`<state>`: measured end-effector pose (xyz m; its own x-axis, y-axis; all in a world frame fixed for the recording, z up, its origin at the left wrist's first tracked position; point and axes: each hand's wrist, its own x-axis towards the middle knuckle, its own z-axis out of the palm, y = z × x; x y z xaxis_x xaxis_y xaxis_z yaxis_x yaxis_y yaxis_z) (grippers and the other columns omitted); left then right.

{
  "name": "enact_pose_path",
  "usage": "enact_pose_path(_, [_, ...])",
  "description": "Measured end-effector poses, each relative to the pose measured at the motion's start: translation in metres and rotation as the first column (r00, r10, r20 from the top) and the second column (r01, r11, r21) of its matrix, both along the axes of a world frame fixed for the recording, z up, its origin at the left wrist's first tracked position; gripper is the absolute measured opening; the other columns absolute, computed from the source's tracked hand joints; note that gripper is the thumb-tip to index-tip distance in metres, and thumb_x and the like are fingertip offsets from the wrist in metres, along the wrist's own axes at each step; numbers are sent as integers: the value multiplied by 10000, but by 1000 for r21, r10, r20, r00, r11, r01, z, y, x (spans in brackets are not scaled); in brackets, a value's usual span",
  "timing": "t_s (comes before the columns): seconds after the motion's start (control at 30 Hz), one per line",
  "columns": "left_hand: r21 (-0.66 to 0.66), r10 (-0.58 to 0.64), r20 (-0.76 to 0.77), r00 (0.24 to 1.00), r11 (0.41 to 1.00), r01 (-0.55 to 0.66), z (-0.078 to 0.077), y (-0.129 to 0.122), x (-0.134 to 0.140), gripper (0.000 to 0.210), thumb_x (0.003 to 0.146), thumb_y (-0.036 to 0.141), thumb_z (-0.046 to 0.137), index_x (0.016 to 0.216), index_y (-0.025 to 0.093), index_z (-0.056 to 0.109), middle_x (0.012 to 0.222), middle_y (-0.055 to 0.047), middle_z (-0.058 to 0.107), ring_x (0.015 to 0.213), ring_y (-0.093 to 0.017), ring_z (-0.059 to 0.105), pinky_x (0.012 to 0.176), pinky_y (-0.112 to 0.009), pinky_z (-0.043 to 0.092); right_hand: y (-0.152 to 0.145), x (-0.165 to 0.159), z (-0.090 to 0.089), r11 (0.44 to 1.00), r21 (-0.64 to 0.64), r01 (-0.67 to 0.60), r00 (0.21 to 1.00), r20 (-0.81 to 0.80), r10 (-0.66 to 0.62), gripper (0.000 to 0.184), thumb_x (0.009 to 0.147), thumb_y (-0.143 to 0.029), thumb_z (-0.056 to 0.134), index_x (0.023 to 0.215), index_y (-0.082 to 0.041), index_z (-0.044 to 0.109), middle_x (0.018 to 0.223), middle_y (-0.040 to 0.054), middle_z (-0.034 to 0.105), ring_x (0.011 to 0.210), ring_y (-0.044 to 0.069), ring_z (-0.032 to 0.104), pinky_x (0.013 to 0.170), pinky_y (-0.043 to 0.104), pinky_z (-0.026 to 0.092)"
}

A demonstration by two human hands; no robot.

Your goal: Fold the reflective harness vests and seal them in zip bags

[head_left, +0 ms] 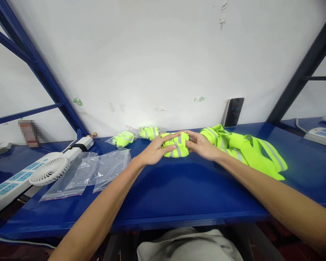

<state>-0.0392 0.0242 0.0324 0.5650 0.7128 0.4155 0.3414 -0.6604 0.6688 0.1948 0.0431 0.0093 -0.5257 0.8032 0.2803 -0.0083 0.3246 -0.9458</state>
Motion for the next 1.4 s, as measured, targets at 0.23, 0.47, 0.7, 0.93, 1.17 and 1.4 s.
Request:
enact_pose_path(0.23, [82, 100, -140, 985, 993, -89, 2, -6, 3, 526, 967, 479, 535, 1469, 323, 520, 929, -60, 618, 1042, -275, 496, 1044, -452, 367, -3, -4, 1, 983, 90, 161, 986, 30, -164, 480, 843, -300, 689, 1305, -194, 618, 749, 1, 628, 557, 112, 497, 499, 221, 427])
enact_pose_path(0.47, [155, 174, -85, 981, 975, -160, 1, -2, 1, 455, 977, 394, 534, 1413, 274, 584, 1041, -60, 646, 1028, -247, 525, 1016, -418, 397, -11, -5, 11, 971, -218, -101, 984, -165, 65, 580, 924, -398, 603, 1481, -351, 448, 1438, 44, 543, 1136, 232, 632, 928, 393, 560])
enact_pose_path(0.7, [148, 202, -196, 960, 973, -175, -8, -7, 6, 464, 1004, 430, 460, 1437, 295, 555, 1212, -90, 630, 1255, -316, 448, 1089, -487, 362, -11, -9, 3, 989, 102, 110, 981, 151, -125, 779, 855, -465, 719, 1540, -351, 368, 1611, 18, 362, 1455, 312, 383, 1168, 458, 383])
enact_pose_path(0.93, [164, 146, -164, 976, 979, -119, -5, -11, 10, 597, 995, 464, 475, 1544, 258, 362, 1519, -102, 468, 1397, -296, 407, 1179, -459, 313, -11, -9, 2, 971, 225, 75, 986, 129, -106, 645, 841, -433, 749, 1422, -288, 509, 1497, 40, 511, 1410, 275, 444, 1182, 418, 339])
enact_pose_path(1.17, [198, 293, -456, 840, 954, -225, 56, -35, -21, 659, 1006, 589, 277, 1572, 253, 299, 1546, -102, 475, 1371, -296, 491, 1125, -440, 387, -7, -20, -10, 989, 17, 148, 977, -161, -143, 423, 788, -335, 782, 1183, -278, 643, 1073, 2, 689, 999, 236, 661, 860, 350, 523])
enact_pose_path(1.4, [196, 384, -914, 133, 703, -684, 49, -56, -94, 780, 833, 807, 282, 662, 147, 662, 881, -251, 708, 895, -468, 675, 807, -549, 476, -18, -24, 2, 939, 264, 220, 964, 87, -250, 488, 843, -399, 734, 1299, -291, 598, 1388, 29, 582, 1272, 286, 539, 1038, 398, 429])
